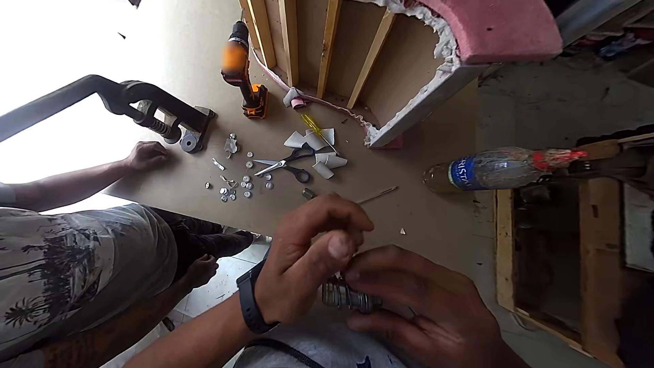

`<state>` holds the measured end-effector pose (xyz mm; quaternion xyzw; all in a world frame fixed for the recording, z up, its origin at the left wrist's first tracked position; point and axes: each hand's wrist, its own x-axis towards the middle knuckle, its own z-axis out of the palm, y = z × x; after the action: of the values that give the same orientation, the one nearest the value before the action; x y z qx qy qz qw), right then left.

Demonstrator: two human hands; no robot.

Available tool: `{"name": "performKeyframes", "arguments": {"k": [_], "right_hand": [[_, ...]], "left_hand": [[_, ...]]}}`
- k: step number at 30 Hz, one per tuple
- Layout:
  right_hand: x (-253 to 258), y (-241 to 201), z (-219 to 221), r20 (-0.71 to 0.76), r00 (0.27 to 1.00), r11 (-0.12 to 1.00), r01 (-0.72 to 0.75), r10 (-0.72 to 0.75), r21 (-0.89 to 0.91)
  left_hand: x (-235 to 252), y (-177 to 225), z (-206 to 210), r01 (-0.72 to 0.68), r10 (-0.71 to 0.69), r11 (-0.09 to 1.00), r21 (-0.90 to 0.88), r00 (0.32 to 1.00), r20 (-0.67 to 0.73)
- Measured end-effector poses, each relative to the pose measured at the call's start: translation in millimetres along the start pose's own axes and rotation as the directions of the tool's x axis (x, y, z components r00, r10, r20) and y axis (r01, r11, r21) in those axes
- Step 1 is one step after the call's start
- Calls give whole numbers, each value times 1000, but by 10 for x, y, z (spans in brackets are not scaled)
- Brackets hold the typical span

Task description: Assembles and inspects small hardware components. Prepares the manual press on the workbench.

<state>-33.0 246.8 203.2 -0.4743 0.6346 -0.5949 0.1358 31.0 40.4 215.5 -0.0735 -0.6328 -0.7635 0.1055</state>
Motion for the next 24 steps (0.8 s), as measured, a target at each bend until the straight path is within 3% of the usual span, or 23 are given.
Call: {"name": "performKeyframes", "arguments": {"k": [3, 5, 9, 15, 21, 24], "right_hand": [[10, -8, -46, -50, 998, 999, 20, -22, -35], [11, 1, -62, -79, 997, 999, 11, -15, -52], [-10, 3, -71, -28, 999, 998, -22, 20, -51], [-69, 16, -57, 102, 995, 999, -5, 9, -39], [-76, -44, -103, 201, 977, 992, 93, -74, -89], [-153, -31, -218, 159, 980, 978, 143, -119, -149]], "left_hand": [[-209, -23, -194, -99, 80, 969, 226, 993, 90], [-293, 18, -259, -166, 116, 893, 418, 983, 143], [-312, 103, -319, -151, -19, 721, 676, 971, 237], [-363, 155, -389, -150, -228, 702, 696, 879, 420], [-472, 37, -401, -62, -230, 847, 528, 853, 469], [-537, -20, -443, 48, -230, 923, 382, 865, 446]]}}
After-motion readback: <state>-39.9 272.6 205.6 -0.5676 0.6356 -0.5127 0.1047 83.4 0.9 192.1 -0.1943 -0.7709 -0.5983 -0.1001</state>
